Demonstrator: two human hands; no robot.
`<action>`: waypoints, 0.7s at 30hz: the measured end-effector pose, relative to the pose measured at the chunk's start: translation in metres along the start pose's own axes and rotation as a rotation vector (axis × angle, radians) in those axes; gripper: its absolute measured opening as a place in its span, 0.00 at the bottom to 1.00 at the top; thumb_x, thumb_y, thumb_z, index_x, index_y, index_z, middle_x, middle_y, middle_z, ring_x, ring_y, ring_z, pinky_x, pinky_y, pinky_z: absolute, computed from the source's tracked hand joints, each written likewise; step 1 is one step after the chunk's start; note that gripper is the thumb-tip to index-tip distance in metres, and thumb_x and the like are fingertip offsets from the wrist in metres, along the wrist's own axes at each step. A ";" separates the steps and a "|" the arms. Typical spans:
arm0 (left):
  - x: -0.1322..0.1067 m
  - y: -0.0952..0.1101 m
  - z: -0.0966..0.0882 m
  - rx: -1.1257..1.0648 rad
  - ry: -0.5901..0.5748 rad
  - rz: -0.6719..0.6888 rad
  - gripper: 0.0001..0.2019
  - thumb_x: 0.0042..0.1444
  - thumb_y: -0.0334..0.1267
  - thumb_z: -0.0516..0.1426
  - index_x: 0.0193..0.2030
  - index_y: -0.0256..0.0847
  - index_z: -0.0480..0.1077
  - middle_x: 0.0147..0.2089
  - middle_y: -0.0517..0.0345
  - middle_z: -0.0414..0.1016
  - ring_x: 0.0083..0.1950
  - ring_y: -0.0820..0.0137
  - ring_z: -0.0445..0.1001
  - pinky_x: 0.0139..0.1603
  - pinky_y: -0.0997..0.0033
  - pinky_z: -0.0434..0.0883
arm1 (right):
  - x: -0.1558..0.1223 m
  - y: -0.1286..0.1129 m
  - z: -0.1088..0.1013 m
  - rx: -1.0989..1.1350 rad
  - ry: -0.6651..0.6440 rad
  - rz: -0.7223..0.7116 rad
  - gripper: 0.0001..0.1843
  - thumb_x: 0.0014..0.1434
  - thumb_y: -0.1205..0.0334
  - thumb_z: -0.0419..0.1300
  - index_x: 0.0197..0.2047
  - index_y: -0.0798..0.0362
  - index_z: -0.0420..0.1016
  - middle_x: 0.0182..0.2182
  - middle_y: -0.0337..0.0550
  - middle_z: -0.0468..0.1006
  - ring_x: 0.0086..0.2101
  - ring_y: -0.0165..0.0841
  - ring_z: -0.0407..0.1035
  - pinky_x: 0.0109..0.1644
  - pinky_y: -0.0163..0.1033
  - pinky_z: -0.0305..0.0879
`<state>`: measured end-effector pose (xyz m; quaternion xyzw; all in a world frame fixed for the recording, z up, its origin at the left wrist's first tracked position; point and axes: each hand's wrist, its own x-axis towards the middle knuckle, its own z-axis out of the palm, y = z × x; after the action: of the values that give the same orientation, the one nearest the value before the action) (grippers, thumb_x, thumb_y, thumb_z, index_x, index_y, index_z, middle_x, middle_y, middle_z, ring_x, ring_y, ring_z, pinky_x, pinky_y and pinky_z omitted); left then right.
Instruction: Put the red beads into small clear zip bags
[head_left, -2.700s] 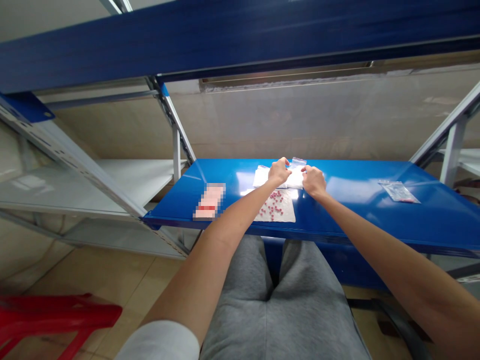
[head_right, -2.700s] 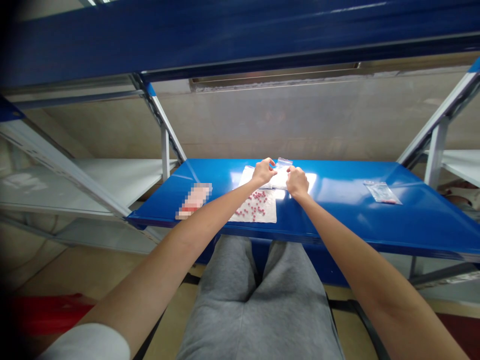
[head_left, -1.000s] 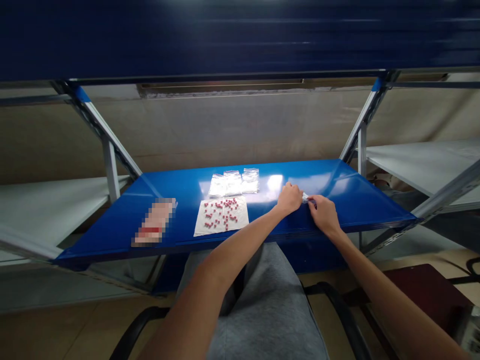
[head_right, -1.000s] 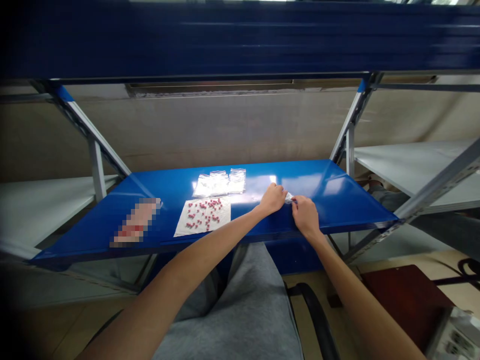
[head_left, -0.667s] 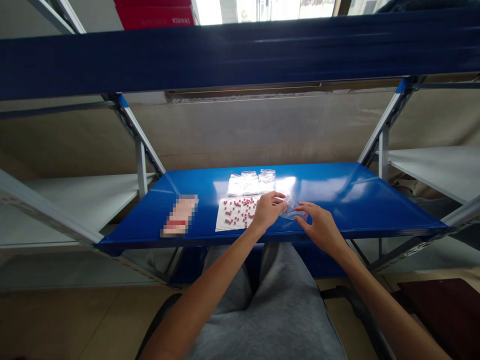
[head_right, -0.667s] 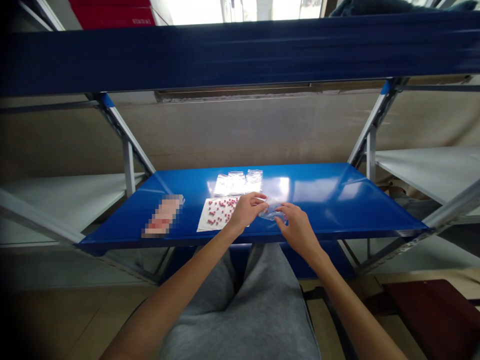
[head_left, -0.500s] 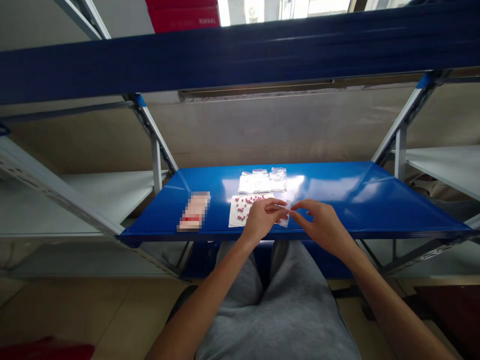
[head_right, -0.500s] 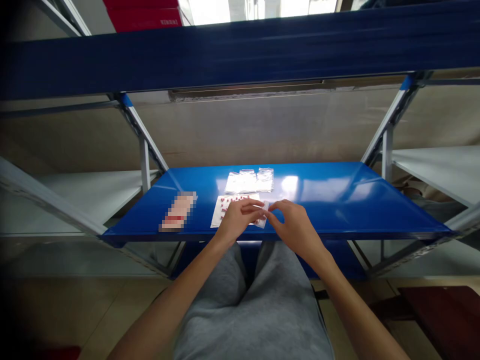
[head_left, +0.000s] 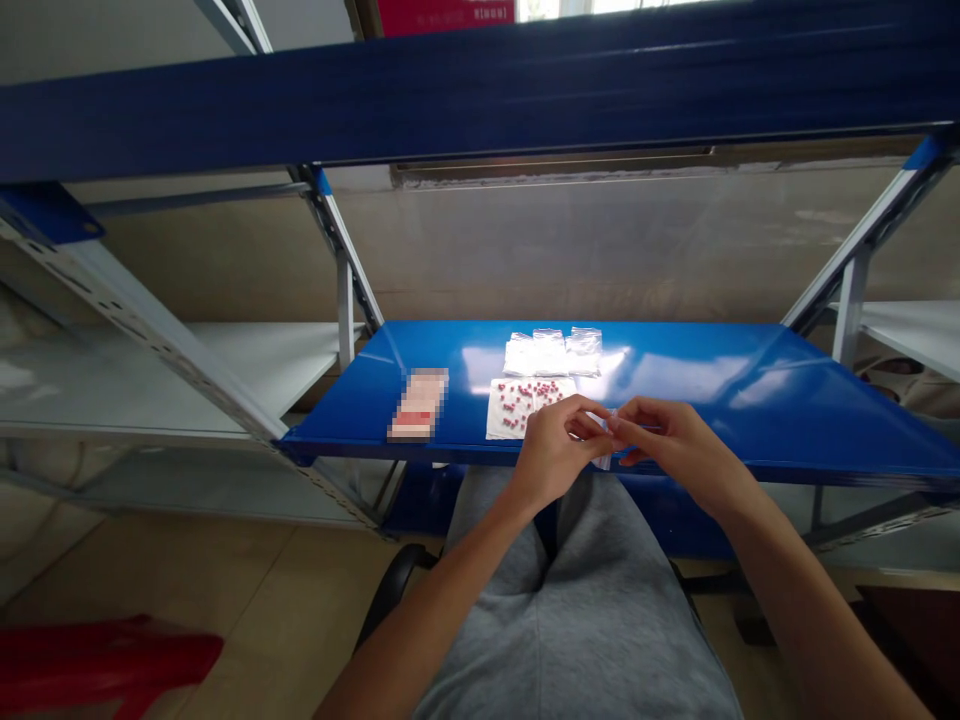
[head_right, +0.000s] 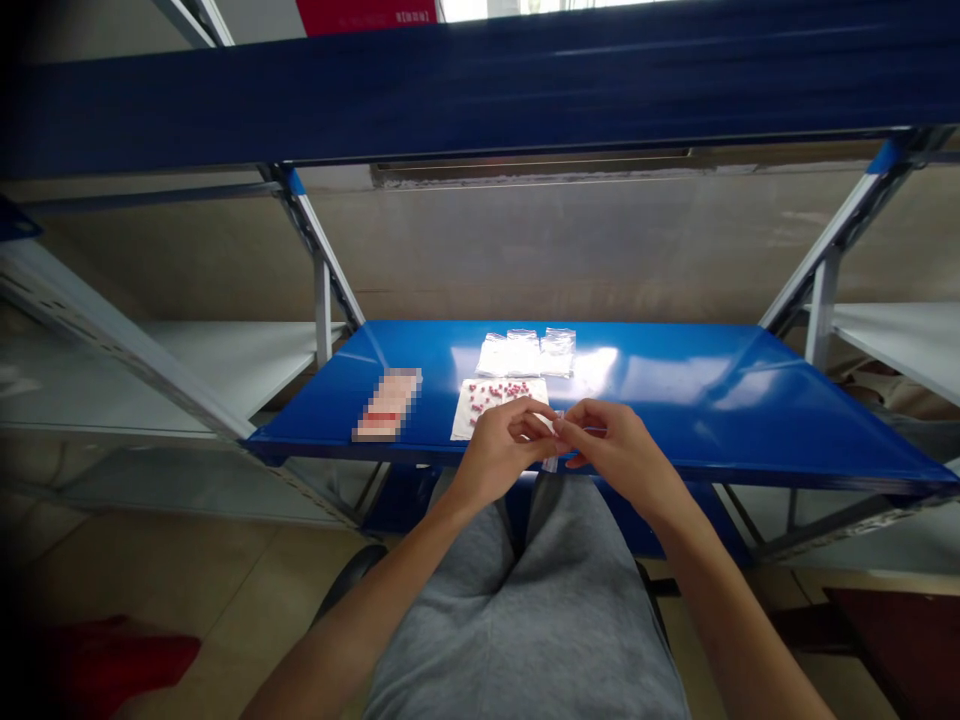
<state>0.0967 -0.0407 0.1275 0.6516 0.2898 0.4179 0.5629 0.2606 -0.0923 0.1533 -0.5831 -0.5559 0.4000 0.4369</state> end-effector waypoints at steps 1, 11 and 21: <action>-0.001 0.000 -0.001 -0.006 -0.004 -0.005 0.15 0.47 0.40 0.72 0.40 0.41 0.77 0.30 0.58 0.80 0.33 0.69 0.79 0.35 0.72 0.74 | 0.000 -0.001 0.000 0.017 -0.011 -0.003 0.28 0.49 0.32 0.67 0.28 0.51 0.75 0.28 0.44 0.80 0.32 0.38 0.76 0.35 0.40 0.76; -0.006 0.001 -0.006 -0.122 -0.088 -0.040 0.12 0.54 0.42 0.67 0.41 0.39 0.76 0.34 0.54 0.79 0.33 0.71 0.78 0.37 0.71 0.75 | -0.003 -0.004 -0.001 0.061 -0.041 -0.023 0.29 0.47 0.31 0.69 0.29 0.51 0.77 0.30 0.46 0.82 0.34 0.41 0.78 0.43 0.45 0.77; -0.006 -0.001 -0.002 0.058 -0.055 0.040 0.06 0.60 0.35 0.62 0.44 0.41 0.78 0.34 0.55 0.81 0.35 0.70 0.80 0.39 0.71 0.77 | -0.002 0.005 -0.004 0.047 -0.027 -0.034 0.24 0.50 0.36 0.70 0.31 0.50 0.79 0.33 0.46 0.83 0.37 0.41 0.78 0.47 0.45 0.76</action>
<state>0.0923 -0.0443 0.1250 0.6845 0.2731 0.4026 0.5430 0.2654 -0.0941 0.1499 -0.5580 -0.5619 0.4132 0.4497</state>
